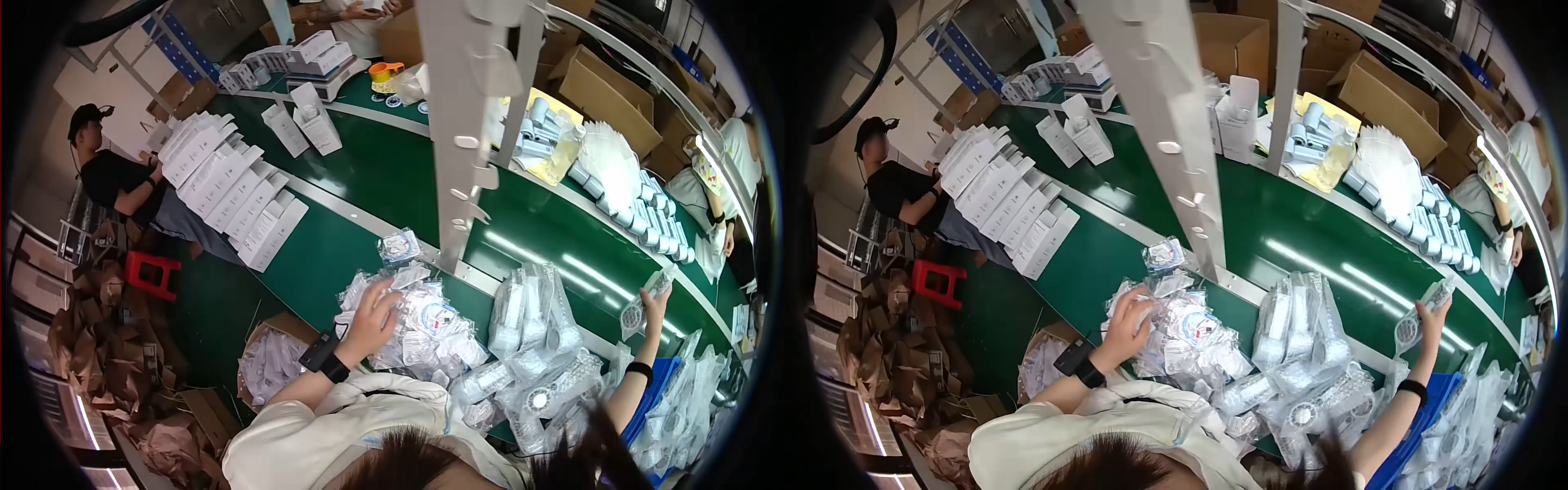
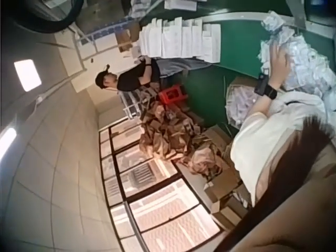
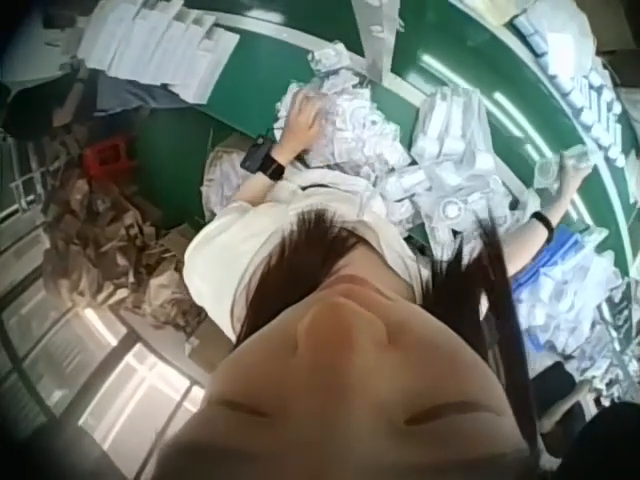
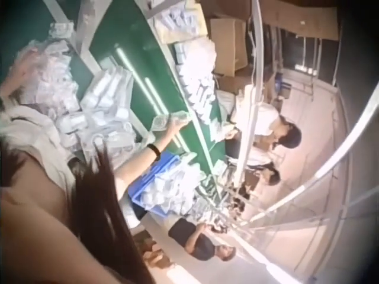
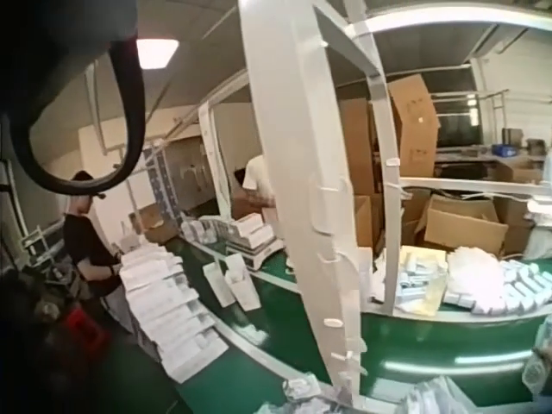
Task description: The person repeatedly picks up a white box, inserts a bubble-wrapped device and a small component bag into it, and sets the box aside on the green assembly line.
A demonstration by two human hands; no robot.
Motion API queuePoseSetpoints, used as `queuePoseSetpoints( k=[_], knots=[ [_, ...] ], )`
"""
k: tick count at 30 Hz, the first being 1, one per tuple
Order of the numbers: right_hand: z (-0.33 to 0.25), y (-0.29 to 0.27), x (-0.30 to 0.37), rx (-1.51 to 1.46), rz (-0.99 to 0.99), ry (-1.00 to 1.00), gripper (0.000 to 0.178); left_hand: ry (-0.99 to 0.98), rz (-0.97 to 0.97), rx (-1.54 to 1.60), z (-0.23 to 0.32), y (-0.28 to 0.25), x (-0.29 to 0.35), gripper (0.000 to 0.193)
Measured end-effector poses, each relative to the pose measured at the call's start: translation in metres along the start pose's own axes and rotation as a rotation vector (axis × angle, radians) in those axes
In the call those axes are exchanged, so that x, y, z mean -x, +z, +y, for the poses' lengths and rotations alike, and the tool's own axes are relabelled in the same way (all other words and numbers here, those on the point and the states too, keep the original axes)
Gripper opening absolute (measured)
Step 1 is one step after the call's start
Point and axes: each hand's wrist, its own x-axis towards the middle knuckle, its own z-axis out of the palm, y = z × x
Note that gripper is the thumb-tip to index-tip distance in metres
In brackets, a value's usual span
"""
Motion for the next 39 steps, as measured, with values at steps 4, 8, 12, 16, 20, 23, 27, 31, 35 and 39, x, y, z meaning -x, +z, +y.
queuePoseSetpoints(
  k=[4,8,12,16,20,23,27,31,35,39],
  knots=[
    [-0.165,0.025,0.114,-0.554,0.022,0.022,0.067,-0.013,0.341,-0.474,-0.055,-0.091,-0.027,0.045],
    [-0.239,0.06,0.258,-0.189,0.093,-0.254,0.061,-0.099,0.52,-0.842,-0.129,-0.227,-0.069,0.067],
    [-0.287,0.134,0.339,-0.427,0.244,-0.234,0.062,-0.327,0.393,-1.092,-0.204,-0.346,-0.095,0.077],
    [-0.335,0.221,0.396,-0.713,0.067,-0.129,0.065,-0.387,0.156,-1.192,-0.259,-0.378,-0.108,0.077],
    [-0.421,0.305,0.387,-1.335,-0.402,0.54,0.068,-0.349,0.176,-1.046,-0.217,-0.353,-0.096,0.077],
    [-0.402,0.378,0.38,-1.052,-0.536,0.226,0.063,-0.005,0.141,-0.621,-0.158,-0.294,-0.072,0.087],
    [-0.447,0.422,0.39,-1.12,-0.511,0.304,0.06,0.017,-0.068,-0.312,-0.133,-0.203,-0.039,0.096],
    [-0.42,0.436,0.376,-1.15,-0.424,0.33,0.056,0.133,-0.247,0.047,-0.213,-0.162,-0.046,0.092],
    [-0.417,0.437,0.381,-0.951,-0.514,0.363,0.053,0.011,-0.284,0.513,-0.231,-0.14,-0.065,0.083],
    [-0.418,0.428,0.38,-0.985,-0.378,0.428,0.053,-0.111,-0.401,0.737,-0.2,-0.144,-0.087,0.073]
  ],
)
